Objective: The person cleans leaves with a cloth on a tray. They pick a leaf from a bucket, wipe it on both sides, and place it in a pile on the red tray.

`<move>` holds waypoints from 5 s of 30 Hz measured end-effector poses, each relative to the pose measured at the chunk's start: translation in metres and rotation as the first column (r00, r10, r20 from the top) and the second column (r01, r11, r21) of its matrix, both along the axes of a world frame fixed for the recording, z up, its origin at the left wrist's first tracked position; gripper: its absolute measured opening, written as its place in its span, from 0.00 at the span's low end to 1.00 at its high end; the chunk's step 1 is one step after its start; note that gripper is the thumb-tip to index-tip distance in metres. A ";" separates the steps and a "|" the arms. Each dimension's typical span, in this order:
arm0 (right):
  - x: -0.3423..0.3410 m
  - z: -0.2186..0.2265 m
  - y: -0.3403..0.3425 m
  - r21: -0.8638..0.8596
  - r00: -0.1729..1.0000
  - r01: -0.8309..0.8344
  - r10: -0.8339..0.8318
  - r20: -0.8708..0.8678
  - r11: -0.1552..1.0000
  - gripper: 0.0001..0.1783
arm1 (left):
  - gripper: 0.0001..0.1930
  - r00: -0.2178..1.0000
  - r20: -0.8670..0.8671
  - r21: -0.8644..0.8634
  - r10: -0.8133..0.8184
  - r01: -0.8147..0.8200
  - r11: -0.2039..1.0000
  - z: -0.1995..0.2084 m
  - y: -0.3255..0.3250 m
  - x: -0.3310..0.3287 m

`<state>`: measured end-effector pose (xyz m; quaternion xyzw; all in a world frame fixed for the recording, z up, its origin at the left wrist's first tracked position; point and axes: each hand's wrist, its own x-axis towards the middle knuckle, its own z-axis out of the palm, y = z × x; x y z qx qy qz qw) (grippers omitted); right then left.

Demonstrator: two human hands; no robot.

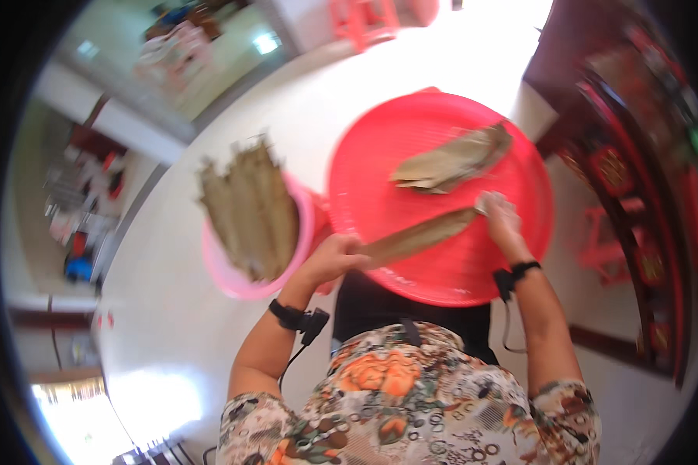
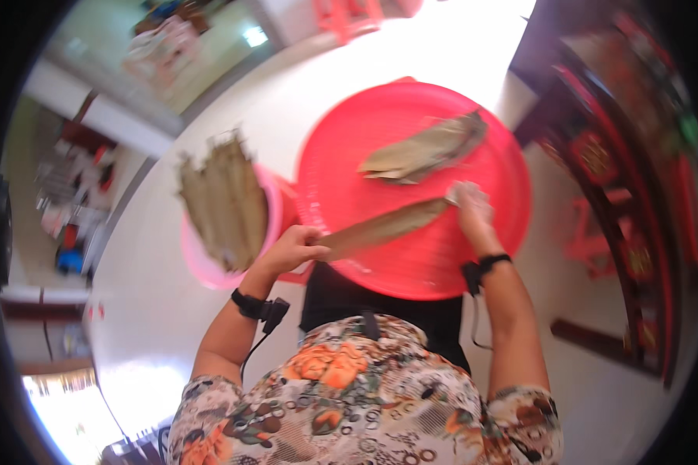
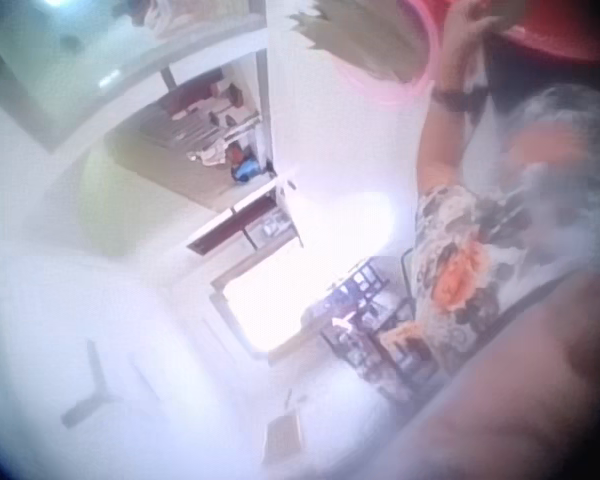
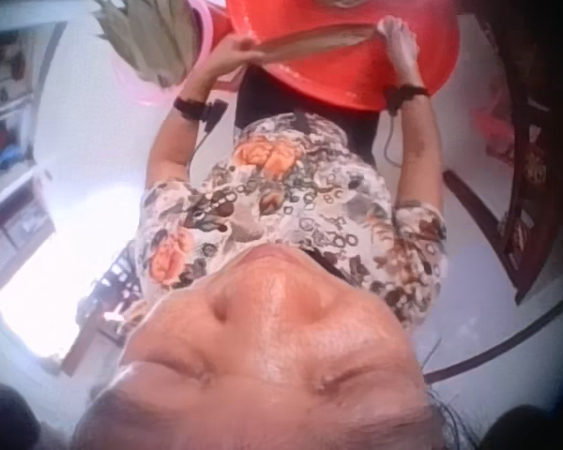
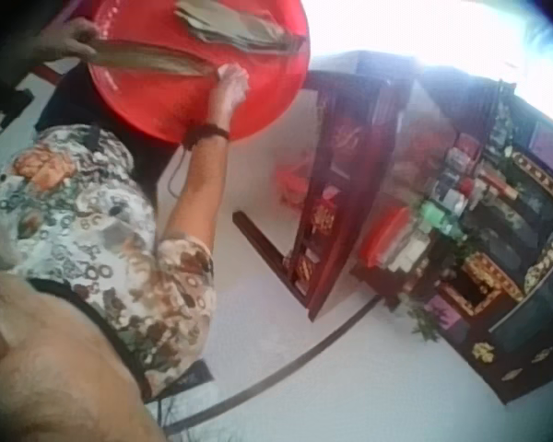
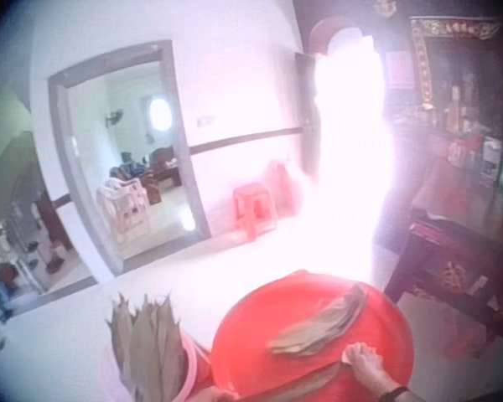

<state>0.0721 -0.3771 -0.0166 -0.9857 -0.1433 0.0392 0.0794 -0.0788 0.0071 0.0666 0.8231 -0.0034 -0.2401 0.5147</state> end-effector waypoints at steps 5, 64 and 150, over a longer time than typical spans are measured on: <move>0.000 -0.018 -0.013 -0.048 0.997 0.035 -0.031 0.076 0.998 0.27 | 0.05 0.940 -0.020 -0.296 0.340 -0.330 0.896 0.060 0.060 -0.047; -0.030 -0.028 0.027 -0.320 0.986 0.120 -0.075 0.149 0.940 0.25 | 0.09 0.855 0.431 0.100 0.290 -0.364 0.926 -0.094 -0.031 0.165; -0.047 0.163 -0.046 0.562 0.961 -0.046 -0.118 0.252 0.826 0.21 | 0.03 0.986 -0.132 0.031 0.098 -0.095 0.995 -0.097 -0.092 0.049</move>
